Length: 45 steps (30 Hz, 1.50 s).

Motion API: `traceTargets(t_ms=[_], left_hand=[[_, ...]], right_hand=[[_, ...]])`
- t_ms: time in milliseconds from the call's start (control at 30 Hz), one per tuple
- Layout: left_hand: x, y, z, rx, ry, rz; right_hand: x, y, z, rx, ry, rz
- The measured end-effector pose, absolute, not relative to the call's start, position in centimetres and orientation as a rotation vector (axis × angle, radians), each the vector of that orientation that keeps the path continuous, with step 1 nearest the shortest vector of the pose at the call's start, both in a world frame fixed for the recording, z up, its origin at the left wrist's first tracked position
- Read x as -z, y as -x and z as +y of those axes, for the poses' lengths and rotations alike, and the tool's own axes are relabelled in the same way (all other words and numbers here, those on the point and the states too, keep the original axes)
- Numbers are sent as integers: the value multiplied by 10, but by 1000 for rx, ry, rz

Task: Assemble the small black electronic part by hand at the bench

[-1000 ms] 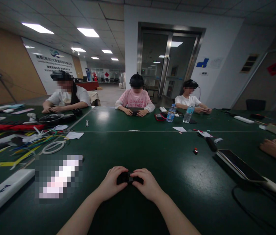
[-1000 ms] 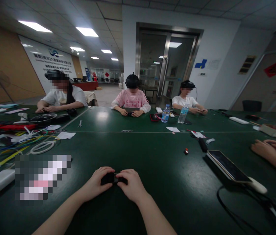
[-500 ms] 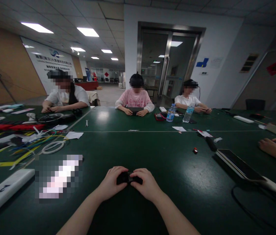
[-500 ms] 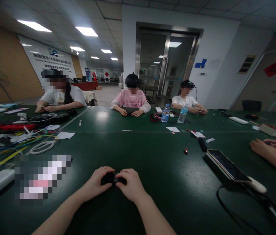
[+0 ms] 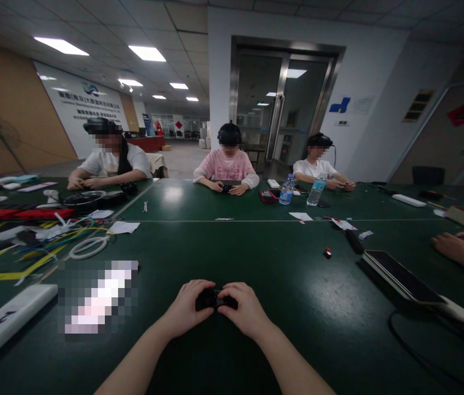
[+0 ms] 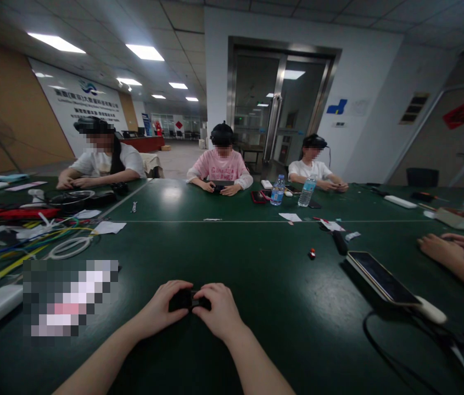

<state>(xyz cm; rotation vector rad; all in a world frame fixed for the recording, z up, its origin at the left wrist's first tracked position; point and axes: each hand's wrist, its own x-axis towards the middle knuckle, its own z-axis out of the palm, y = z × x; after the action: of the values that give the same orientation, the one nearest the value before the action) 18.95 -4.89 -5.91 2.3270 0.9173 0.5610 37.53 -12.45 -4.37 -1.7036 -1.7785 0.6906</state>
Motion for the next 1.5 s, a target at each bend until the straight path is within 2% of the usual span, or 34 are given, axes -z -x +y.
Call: traceTargets(t_ms=[333,833,1500], left_hand=[[59,-190,-50,-579,-2350,874],[57,-189,-50,-533,-2309,909],[52,-189,-51,-487,-2282,917]], right_hand=[[45,-376,-124,-672,1666,-1762],[40,-386,-126,-797,1577,-1370],[59,-421,-118,-735,1360,-1019]])
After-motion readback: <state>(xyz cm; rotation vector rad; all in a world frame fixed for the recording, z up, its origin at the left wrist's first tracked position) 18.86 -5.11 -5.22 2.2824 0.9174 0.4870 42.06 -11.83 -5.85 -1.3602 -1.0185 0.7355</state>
